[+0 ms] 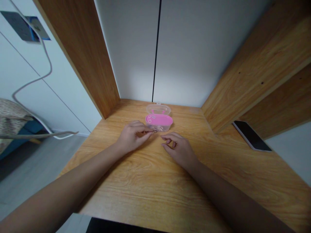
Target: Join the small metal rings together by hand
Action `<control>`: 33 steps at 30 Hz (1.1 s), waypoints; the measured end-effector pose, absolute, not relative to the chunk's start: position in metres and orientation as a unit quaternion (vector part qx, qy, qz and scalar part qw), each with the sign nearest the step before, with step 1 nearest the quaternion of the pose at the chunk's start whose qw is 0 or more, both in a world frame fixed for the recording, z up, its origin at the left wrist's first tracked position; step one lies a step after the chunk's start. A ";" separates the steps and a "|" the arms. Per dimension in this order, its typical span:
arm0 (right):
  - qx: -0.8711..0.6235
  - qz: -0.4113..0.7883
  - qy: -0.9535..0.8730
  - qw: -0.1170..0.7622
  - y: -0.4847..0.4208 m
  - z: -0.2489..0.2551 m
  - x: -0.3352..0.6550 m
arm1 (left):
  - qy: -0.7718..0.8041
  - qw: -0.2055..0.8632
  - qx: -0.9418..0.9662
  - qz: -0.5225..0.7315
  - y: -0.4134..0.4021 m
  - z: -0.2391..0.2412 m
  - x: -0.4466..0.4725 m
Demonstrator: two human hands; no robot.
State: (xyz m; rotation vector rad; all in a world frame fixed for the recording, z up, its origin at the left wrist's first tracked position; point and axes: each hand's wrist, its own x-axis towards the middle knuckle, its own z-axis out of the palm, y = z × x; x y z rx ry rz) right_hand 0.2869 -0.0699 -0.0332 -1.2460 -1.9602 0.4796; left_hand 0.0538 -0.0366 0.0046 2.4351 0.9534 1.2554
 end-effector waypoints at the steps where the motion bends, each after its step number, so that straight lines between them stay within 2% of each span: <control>1: -0.491 0.193 -0.763 0.373 -0.070 -0.033 0.287 | 0.346 0.124 0.823 0.434 -0.034 0.008 0.053; 8: -0.492 0.208 -0.754 0.382 -0.069 -0.034 0.286 | 0.429 0.153 0.800 0.391 -0.001 0.032 0.060; 16: -0.499 0.217 -0.741 0.393 -0.069 -0.032 0.286 | 0.483 0.256 0.795 0.263 0.031 0.033 0.075; 22: -0.495 0.220 -0.740 0.399 -0.070 -0.032 0.286 | 0.485 0.296 0.784 0.251 0.032 0.040 0.067; 25: -0.499 0.226 -0.731 0.406 -0.070 -0.031 0.286 | 0.487 0.273 0.767 0.315 0.030 0.036 0.064; 29: -0.528 0.199 -0.698 0.441 -0.066 -0.030 0.288 | 0.514 0.169 0.708 0.453 0.020 0.011 0.063; 33: -0.553 0.190 -0.653 0.482 -0.060 -0.036 0.292 | 0.520 0.119 0.723 0.439 0.005 -0.017 0.062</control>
